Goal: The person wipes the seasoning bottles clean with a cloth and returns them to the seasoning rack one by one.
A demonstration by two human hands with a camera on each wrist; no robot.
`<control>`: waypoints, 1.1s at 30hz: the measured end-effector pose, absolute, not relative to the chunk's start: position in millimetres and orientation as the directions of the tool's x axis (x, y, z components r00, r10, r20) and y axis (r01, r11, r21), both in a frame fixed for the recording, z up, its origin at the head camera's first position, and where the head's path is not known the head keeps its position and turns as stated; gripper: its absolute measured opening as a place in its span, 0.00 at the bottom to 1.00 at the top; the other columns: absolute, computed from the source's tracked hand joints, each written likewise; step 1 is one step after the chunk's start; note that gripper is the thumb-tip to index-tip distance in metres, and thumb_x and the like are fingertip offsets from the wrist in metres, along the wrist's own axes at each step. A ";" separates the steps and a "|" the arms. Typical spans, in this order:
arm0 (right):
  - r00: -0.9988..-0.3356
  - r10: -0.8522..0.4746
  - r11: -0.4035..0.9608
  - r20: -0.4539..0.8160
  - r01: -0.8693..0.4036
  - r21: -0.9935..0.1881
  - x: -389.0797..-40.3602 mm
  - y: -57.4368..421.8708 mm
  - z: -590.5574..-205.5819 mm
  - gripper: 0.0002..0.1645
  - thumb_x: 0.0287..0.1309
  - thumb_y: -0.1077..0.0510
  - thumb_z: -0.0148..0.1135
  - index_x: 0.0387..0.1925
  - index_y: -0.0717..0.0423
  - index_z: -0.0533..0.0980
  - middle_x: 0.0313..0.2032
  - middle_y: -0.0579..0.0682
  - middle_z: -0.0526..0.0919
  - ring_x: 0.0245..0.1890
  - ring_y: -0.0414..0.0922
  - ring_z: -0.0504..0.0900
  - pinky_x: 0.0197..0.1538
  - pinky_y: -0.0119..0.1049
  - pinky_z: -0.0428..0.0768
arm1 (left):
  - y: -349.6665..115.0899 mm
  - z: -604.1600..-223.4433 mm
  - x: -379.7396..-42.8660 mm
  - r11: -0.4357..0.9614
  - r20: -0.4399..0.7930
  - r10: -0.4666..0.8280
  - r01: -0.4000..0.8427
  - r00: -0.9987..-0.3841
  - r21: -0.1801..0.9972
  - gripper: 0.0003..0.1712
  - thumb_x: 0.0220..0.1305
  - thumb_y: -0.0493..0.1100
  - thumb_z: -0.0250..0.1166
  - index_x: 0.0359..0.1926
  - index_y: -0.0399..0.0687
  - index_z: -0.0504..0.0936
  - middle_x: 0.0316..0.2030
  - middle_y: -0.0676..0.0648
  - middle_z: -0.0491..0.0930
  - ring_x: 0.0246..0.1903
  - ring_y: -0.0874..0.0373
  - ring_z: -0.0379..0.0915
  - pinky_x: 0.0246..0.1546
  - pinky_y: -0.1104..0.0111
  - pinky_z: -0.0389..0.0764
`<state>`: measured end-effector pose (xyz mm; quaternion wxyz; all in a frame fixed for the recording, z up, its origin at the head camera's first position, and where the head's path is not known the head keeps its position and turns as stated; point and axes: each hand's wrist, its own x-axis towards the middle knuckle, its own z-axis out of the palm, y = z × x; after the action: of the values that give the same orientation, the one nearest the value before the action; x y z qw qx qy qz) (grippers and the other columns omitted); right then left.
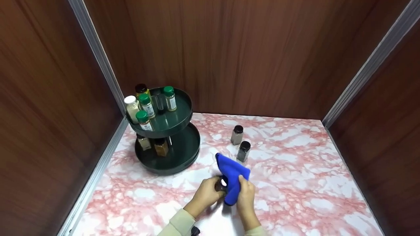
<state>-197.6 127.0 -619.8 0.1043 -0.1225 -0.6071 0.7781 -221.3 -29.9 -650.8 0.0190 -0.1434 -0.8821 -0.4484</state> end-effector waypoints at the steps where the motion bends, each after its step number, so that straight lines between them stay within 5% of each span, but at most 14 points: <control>1: -0.949 0.308 -0.231 -0.070 -0.003 -0.973 -200.3 125.9 -625.8 0.22 0.75 0.54 0.51 0.40 0.70 0.82 0.31 0.52 0.88 0.32 0.42 0.86 0.41 0.34 0.84 | -29.7 -650.6 -221.4 0.563 0.164 0.232 0.270 -0.959 0.781 0.18 0.49 0.39 0.75 0.43 0.47 0.86 0.28 0.60 0.80 0.29 0.67 0.72 0.34 0.70 0.76; 6: -0.938 0.310 -0.219 -0.153 0.086 -0.972 -198.1 125.1 -640.8 0.24 0.76 0.51 0.50 0.45 0.69 0.82 0.35 0.54 0.89 0.33 0.42 0.86 0.41 0.34 0.84 | -28.6 -651.0 -221.1 0.576 0.156 0.218 0.256 -0.963 0.776 0.19 0.50 0.39 0.75 0.45 0.44 0.86 0.31 0.57 0.83 0.32 0.66 0.73 0.37 0.69 0.78; 14: -0.944 0.310 -0.179 -0.114 0.060 -0.982 -189.2 133.5 -609.6 0.23 0.74 0.52 0.52 0.31 0.66 0.80 0.25 0.54 0.85 0.24 0.46 0.83 0.33 0.38 0.84 | -29.6 -651.7 -219.4 0.564 0.148 0.222 0.251 -0.964 0.787 0.20 0.49 0.42 0.78 0.45 0.45 0.87 0.32 0.60 0.83 0.31 0.67 0.72 0.38 0.68 0.77; 24: -0.951 0.268 -0.219 -0.154 0.096 -0.971 -204.2 133.0 -641.6 0.23 0.76 0.54 0.50 0.46 0.70 0.82 0.36 0.55 0.89 0.34 0.41 0.86 0.42 0.33 0.84 | -24.2 -651.5 -219.2 0.622 0.175 0.231 0.283 -0.957 0.730 0.21 0.49 0.40 0.76 0.47 0.42 0.86 0.36 0.53 0.86 0.36 0.63 0.78 0.42 0.64 0.81; 33: -0.955 0.260 -0.194 -0.141 0.092 -0.977 -197.2 139.0 -641.7 0.20 0.74 0.54 0.53 0.28 0.62 0.80 0.21 0.49 0.84 0.22 0.41 0.82 0.30 0.35 0.82 | -29.1 -644.7 -222.3 0.606 0.126 0.264 0.266 -0.956 0.749 0.22 0.49 0.40 0.77 0.47 0.41 0.84 0.40 0.50 0.87 0.42 0.59 0.81 0.47 0.62 0.82</control>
<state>-197.2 139.0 -641.7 0.0554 -0.1392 -0.6324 0.7600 -222.3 -29.1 -644.7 0.0015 -0.1478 -0.8962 -0.4182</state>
